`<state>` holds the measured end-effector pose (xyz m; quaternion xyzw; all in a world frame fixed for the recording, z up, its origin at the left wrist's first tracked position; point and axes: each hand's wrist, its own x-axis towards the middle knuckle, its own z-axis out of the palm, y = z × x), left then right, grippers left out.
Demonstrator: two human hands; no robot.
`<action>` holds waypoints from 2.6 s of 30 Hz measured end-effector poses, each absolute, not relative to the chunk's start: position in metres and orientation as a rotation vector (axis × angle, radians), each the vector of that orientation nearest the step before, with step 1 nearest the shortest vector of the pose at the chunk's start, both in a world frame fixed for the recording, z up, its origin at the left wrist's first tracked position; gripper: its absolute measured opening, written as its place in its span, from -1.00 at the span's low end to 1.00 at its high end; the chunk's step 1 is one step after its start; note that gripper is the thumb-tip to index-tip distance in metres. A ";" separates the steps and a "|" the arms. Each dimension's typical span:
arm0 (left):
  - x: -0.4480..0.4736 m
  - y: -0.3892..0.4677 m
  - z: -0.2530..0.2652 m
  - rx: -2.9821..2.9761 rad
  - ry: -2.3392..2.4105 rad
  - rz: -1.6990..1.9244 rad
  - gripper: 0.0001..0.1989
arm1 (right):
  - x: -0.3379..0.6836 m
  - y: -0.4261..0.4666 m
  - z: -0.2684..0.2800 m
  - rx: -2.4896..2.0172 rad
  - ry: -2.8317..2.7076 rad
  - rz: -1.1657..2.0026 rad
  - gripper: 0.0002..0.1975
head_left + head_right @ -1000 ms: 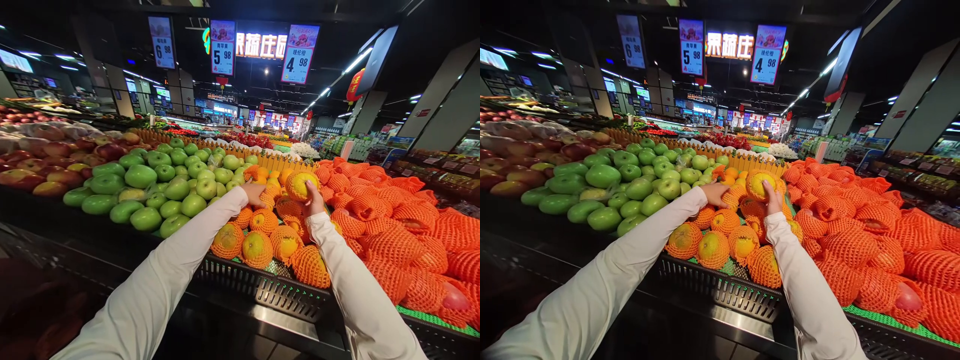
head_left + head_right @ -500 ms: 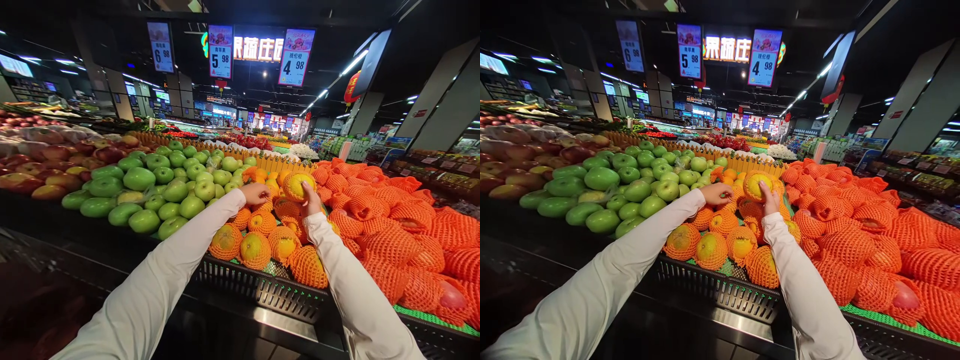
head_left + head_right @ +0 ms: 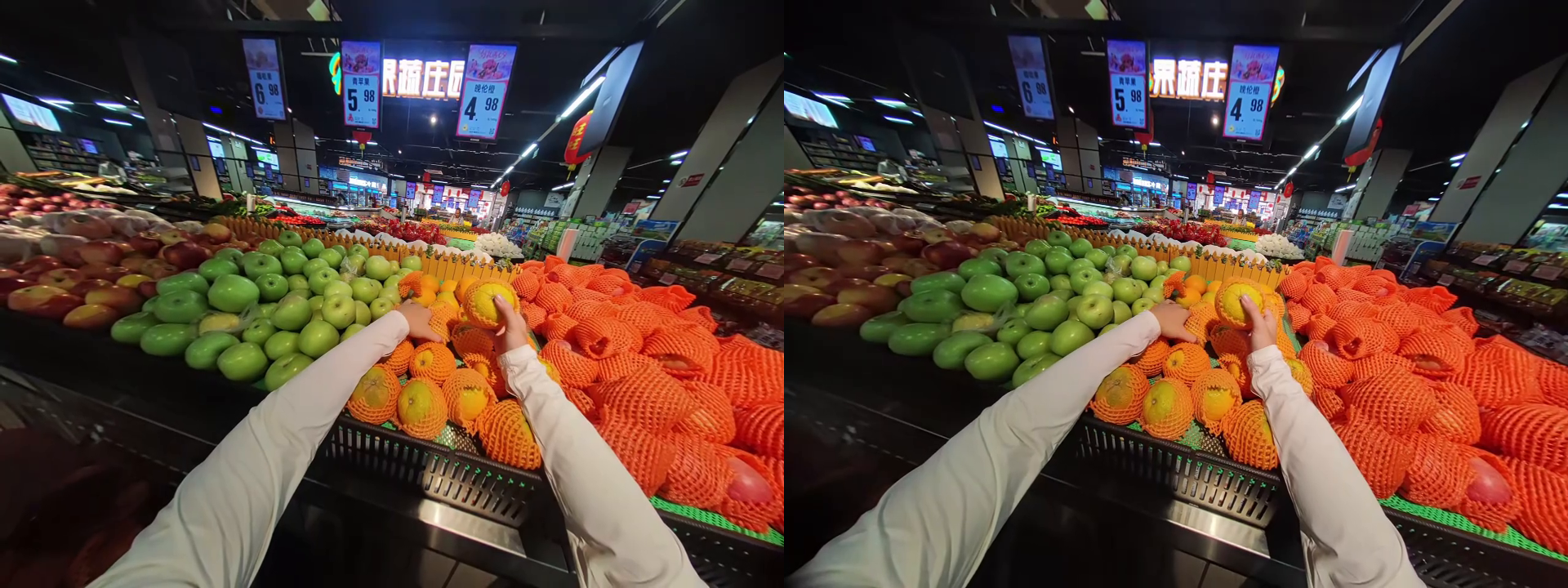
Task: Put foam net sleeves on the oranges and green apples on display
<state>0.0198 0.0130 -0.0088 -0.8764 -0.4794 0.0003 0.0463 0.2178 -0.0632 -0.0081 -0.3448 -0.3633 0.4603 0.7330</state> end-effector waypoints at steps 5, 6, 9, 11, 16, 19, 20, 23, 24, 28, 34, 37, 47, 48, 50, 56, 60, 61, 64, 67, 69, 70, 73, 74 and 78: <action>0.021 0.015 -0.014 -2.720 -1.587 -0.159 -0.23 | 0.220 -0.060 -0.011 -0.767 -0.805 0.996 -0.45; 0.020 0.015 -0.015 -2.755 -1.574 -0.191 -0.19 | 0.220 -0.059 -0.011 -0.766 -0.797 0.998 -0.44; 0.016 0.014 -0.014 -2.891 -1.471 -0.263 -0.14 | 0.220 -0.060 -0.010 -0.751 -0.798 1.002 -0.41; 0.016 0.013 -0.012 -2.967 -1.419 -0.268 -0.18 | 0.220 -0.060 -0.010 -0.747 -0.810 1.000 -0.40; 0.015 0.012 -0.007 -3.080 -1.480 -0.280 -0.33 | 0.220 -0.060 -0.012 -0.815 -0.830 0.991 -0.42; 0.013 0.010 -0.004 -3.023 -1.502 -0.648 -0.42 | 0.221 -0.059 -0.013 -0.844 -0.863 0.995 -0.40; 0.012 0.008 -0.003 -3.004 -1.433 -0.834 -0.49 | 0.221 -0.059 -0.014 -0.858 -0.869 0.993 -0.39; 0.014 -0.006 0.005 -3.034 -1.004 -1.219 -0.49 | 0.220 -0.059 -0.015 -0.908 -0.909 0.984 -0.40; 0.015 -0.012 0.007 -3.063 -0.858 -1.240 -0.35 | 0.219 -0.059 -0.016 -0.915 -0.934 0.990 -0.41; 0.023 -0.032 0.014 -3.095 -0.632 -1.101 -0.01 | 0.214 -0.062 -0.018 -0.885 -1.038 1.059 -0.45; 0.019 -0.023 0.010 -2.844 -0.798 -1.268 -0.17 | 0.211 -0.064 -0.017 -0.815 -1.076 1.216 -0.34; 0.008 -0.003 0.009 -2.512 -1.092 -1.516 -0.20 | 0.216 -0.061 -0.014 -0.784 -1.013 1.161 -0.31; -0.015 0.047 -0.014 -2.182 -1.800 -1.608 -0.08 | 0.220 -0.063 -0.009 -0.785 -1.080 1.159 -0.39; -0.014 0.048 -0.016 -2.235 -1.829 -1.533 -0.04 | 0.220 -0.064 -0.009 -0.781 -1.082 1.162 -0.40; -0.009 0.049 -0.021 -2.355 -1.845 -1.358 0.02 | 0.221 -0.065 -0.007 -0.775 -1.082 1.169 -0.41; -0.009 0.058 -0.025 -2.458 -2.014 -1.059 -0.04 | 0.221 -0.067 -0.007 -0.760 -1.093 1.159 -0.38; -0.013 0.065 -0.023 -2.412 -2.047 -0.885 -0.08 | 0.220 -0.066 -0.008 -0.774 -1.104 1.156 -0.39; -0.014 0.064 -0.023 -2.383 -2.053 -0.847 -0.09 | 0.220 -0.065 -0.008 -0.778 -1.096 1.145 -0.38; -0.012 0.060 -0.022 -2.345 -2.079 -0.780 -0.08 | 0.224 -0.063 -0.006 -0.780 -1.016 1.018 -0.34; -0.006 0.055 -0.020 -2.341 -2.135 -0.701 -0.06 | 0.231 -0.059 -0.003 -0.791 -0.892 0.815 -0.30; -0.003 0.054 -0.017 -2.338 -2.166 -0.624 -0.06 | 0.234 -0.057 -0.002 -0.803 -0.838 0.710 -0.29; -0.003 0.055 -0.014 -2.344 -2.166 -0.582 -0.06 | 0.235 -0.057 -0.002 -0.809 -0.823 0.666 -0.29; -0.004 0.062 0.003 -2.401 -2.161 -0.486 -0.11 | 0.235 -0.053 -0.004 -0.823 -0.815 0.557 -0.32; -0.005 0.065 0.011 -2.416 -2.163 -0.486 -0.16 | 0.236 -0.052 -0.005 -0.829 -0.822 0.524 -0.34; -0.011 0.077 0.040 -2.367 -2.151 -0.667 -0.34 | 0.237 -0.046 -0.013 -0.861 -0.906 0.386 -0.43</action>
